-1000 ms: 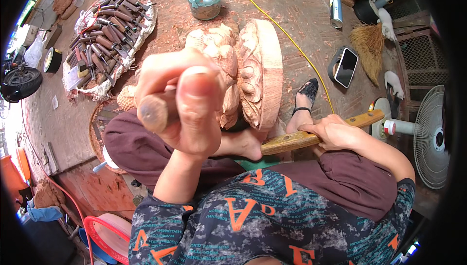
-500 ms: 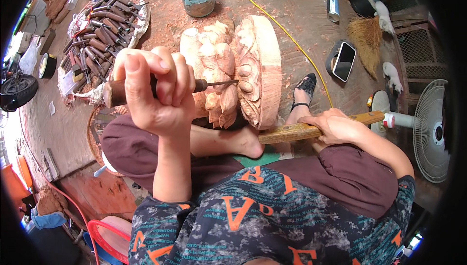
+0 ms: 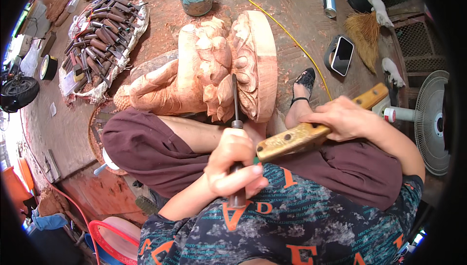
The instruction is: The person is carving a wooden sculpture of a seated figure using a chisel and a wooden mallet. They repeatedly strike the chisel to shape the wood, focusing on the details of the figure's face and torso.
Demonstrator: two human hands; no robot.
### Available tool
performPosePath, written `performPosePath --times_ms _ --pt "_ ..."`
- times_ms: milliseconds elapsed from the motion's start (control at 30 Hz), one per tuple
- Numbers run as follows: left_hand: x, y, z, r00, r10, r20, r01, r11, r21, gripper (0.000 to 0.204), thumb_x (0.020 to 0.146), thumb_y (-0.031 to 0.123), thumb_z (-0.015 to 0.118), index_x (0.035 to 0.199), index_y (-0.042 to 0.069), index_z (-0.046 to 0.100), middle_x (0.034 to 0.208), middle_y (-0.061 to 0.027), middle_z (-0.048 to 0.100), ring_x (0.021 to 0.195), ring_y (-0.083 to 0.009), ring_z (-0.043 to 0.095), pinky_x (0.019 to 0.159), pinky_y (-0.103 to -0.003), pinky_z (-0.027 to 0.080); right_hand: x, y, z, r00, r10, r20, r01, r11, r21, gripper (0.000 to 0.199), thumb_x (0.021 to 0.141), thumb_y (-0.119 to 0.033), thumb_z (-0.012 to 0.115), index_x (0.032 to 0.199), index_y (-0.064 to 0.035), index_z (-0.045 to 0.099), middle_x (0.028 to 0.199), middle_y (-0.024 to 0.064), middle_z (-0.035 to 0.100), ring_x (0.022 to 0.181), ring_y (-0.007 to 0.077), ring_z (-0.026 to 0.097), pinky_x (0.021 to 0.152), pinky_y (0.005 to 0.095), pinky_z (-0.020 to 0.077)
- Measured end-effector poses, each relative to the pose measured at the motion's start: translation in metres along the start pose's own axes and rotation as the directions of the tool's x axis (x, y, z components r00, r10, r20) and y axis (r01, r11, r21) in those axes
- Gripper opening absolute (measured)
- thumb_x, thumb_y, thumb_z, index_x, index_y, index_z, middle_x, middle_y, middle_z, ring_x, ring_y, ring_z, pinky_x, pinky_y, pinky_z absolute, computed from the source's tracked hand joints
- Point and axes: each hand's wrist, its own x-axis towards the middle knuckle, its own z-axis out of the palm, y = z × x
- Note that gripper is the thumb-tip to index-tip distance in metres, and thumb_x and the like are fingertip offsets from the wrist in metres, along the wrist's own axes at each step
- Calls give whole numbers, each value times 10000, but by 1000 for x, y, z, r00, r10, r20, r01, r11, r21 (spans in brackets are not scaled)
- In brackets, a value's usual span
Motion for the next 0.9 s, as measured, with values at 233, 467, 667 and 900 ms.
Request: performPosePath --times_ms 233,467,667,900 --pt "-28 -12 16 986 131 -104 -117 984 131 335 900 326 752 826 13 659 740 -29 511 642 -194 522 708 -393 480 -54 -67 -52 856 -258 -448 89 927 -363 420 694 -201 742 1107 -137 704 709 4 471 590 184 519 505 337 388" --pt "-23 -10 22 983 93 -161 -71 988 140 341 1016 300 598 839 8 613 731 -69 519 610 -185 444 614 -381 350 -43 -110 -44 687 -509 -519 138 792 -594 434 692 -33 742 1100 -133 635 761 28 480 554 132 480 458 270 378" --pt "-35 -20 29 945 132 -299 -103 989 109 305 939 234 707 793 -28 654 671 -54 527 596 -192 504 640 -388 453 -32 -114 -31 696 -532 -482 -42 640 -767 423 713 102 660 1026 -178 614 647 -2 381 518 118 404 449 246 318" --pt "-43 -21 24 965 117 -236 -88 988 129 298 884 229 740 761 -30 659 680 -55 503 601 -200 496 691 -408 463 -31 -107 -35 640 -616 -459 25 614 -789 445 662 87 668 1034 -154 629 646 -9 386 507 124 383 433 256 289"
